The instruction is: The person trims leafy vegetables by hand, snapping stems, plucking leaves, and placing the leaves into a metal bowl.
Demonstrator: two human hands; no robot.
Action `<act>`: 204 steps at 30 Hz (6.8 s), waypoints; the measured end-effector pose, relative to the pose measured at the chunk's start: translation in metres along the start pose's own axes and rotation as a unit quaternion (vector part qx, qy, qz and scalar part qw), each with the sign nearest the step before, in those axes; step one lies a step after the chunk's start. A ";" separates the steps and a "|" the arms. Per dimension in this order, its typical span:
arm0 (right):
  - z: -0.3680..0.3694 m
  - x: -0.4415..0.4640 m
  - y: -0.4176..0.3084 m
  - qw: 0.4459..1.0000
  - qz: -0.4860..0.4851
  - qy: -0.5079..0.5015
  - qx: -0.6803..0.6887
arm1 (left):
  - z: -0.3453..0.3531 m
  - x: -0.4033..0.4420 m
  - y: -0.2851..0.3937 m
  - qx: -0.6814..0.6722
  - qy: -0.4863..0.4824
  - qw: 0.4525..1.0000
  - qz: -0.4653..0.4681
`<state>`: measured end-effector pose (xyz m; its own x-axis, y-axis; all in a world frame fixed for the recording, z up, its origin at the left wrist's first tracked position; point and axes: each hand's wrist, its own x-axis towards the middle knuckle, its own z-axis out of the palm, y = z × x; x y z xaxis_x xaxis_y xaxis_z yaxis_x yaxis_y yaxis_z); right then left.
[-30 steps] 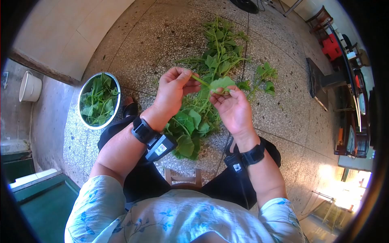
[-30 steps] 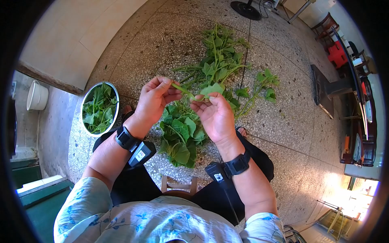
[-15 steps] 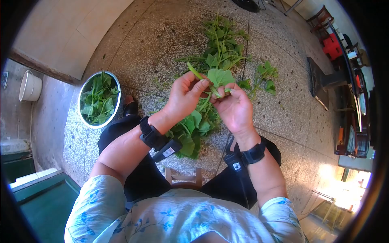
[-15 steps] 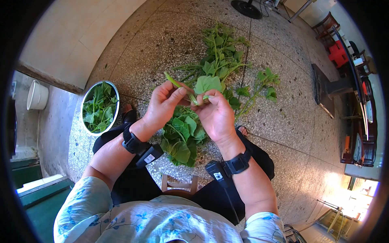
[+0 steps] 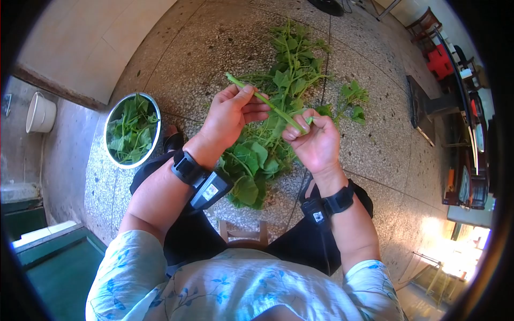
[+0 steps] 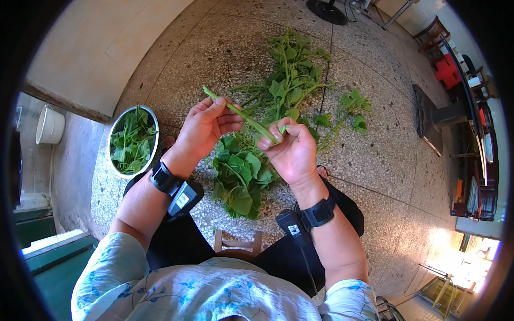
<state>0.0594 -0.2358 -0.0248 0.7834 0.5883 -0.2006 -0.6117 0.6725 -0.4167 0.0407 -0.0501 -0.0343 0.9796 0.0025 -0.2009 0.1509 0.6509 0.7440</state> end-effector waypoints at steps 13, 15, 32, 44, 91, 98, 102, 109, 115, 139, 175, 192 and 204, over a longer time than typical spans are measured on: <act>-0.002 -0.004 -0.011 0.998 0.064 -0.015 0.024 | -0.016 0.005 0.016 -0.006 0.033 0.999 0.027; -0.003 -0.005 -0.012 0.998 0.063 -0.012 0.020 | -0.018 0.006 0.020 -0.002 0.034 0.999 0.034; -0.015 -0.015 -0.030 1.000 0.028 0.006 0.002 | -0.052 0.012 0.053 0.003 0.092 0.987 0.134; -0.021 -0.024 -0.044 0.999 -0.004 0.033 -0.016 | -0.078 0.005 0.074 0.053 0.207 0.961 0.175; 0.014 0.018 0.004 0.922 0.008 0.021 -0.388 | -0.005 -0.012 0.015 0.644 -0.085 0.696 0.306; 0.011 0.021 0.018 0.980 -0.032 -0.028 -0.197 | 0.005 -0.014 0.000 0.475 -0.077 0.861 0.164; 0.014 0.019 0.021 0.969 -0.065 -0.012 -0.237 | 0.016 -0.018 -0.006 0.196 -0.059 0.977 0.065; 0.010 0.017 0.029 0.928 -0.089 0.041 -0.360 | 0.010 -0.013 -0.011 0.224 -0.029 0.972 0.058; 0.004 0.020 0.027 0.936 -0.092 0.028 -0.337 | 0.014 -0.015 -0.010 0.177 0.012 0.980 0.087; -0.005 0.022 0.017 0.996 -0.017 0.065 -0.054 | -0.010 -0.004 0.013 -0.013 0.017 0.999 0.036; 0.005 0.017 0.033 0.875 -0.061 0.067 -0.476 | 0.002 -0.007 -0.019 0.239 0.026 0.970 0.040; 0.004 0.008 0.029 0.939 -0.046 0.047 -0.337 | -0.017 0.000 0.005 0.072 0.082 0.994 -0.031; 0.004 0.011 0.019 0.899 -0.084 0.072 -0.424 | -0.014 -0.015 0.010 0.178 -0.068 0.982 -0.018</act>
<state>0.0557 -0.2152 -0.0311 0.9007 0.4043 -0.1591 -0.2272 0.1264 -0.9656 0.0254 -0.0328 -0.0324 0.9777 -0.1328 -0.1627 0.1993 0.3429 0.9180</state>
